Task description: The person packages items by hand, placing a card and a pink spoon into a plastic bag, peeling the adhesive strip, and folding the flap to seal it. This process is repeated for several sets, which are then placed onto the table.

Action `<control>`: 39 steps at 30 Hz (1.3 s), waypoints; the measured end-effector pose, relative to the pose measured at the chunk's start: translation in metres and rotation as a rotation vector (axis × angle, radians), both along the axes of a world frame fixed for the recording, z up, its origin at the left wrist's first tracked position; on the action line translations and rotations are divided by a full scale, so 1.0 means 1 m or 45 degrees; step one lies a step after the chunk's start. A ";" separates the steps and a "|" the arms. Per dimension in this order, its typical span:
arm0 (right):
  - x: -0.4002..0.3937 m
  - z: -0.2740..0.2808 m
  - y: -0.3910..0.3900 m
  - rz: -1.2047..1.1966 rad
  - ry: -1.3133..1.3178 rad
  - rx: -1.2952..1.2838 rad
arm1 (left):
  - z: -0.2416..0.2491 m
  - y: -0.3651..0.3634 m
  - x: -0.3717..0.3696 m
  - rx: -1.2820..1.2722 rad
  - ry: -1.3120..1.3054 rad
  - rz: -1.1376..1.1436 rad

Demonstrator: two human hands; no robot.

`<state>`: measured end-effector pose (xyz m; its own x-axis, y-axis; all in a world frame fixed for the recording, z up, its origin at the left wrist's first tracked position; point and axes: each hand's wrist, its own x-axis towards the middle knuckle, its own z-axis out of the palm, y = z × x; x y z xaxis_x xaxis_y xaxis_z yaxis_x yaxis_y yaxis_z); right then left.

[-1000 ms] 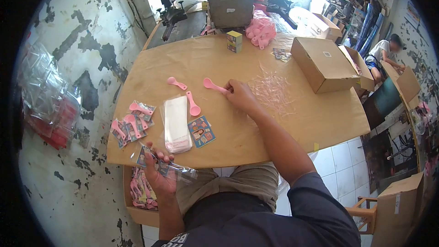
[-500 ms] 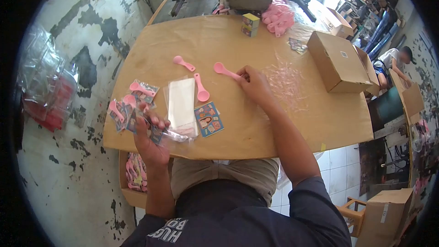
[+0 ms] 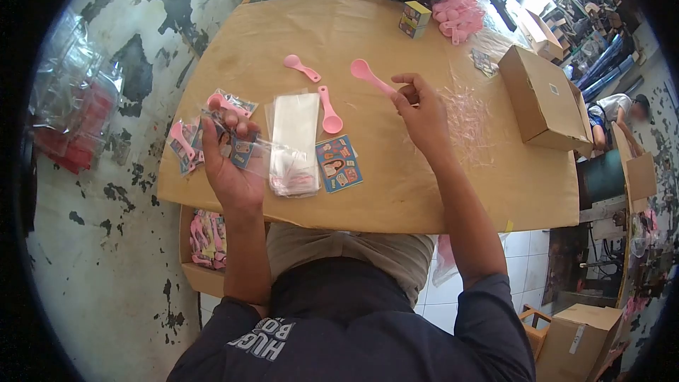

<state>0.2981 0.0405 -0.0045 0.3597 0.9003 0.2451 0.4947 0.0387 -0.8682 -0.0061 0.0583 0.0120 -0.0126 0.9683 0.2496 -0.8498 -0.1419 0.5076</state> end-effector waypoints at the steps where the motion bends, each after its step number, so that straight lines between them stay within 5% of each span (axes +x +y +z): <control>1: -0.005 0.009 -0.009 0.072 0.061 0.033 | 0.001 0.002 0.002 0.026 -0.065 -0.017; 15: -0.088 0.013 -0.117 0.409 0.844 -0.164 | -0.005 -0.005 0.015 0.141 -0.180 0.089; 20: -0.100 0.013 -0.111 0.535 0.830 -0.114 | -0.012 -0.023 0.029 0.090 0.009 -0.075; 27: -0.120 0.020 -0.111 0.592 1.007 -0.088 | -0.030 -0.036 0.038 -0.174 -0.281 -0.479; 36: -0.133 -0.002 -0.110 0.230 0.357 0.165 | -0.022 -0.053 0.041 -0.214 -0.235 -0.686; 39: -0.134 0.009 -0.109 0.124 0.002 0.517 | -0.027 -0.051 0.039 -0.280 -0.182 -0.698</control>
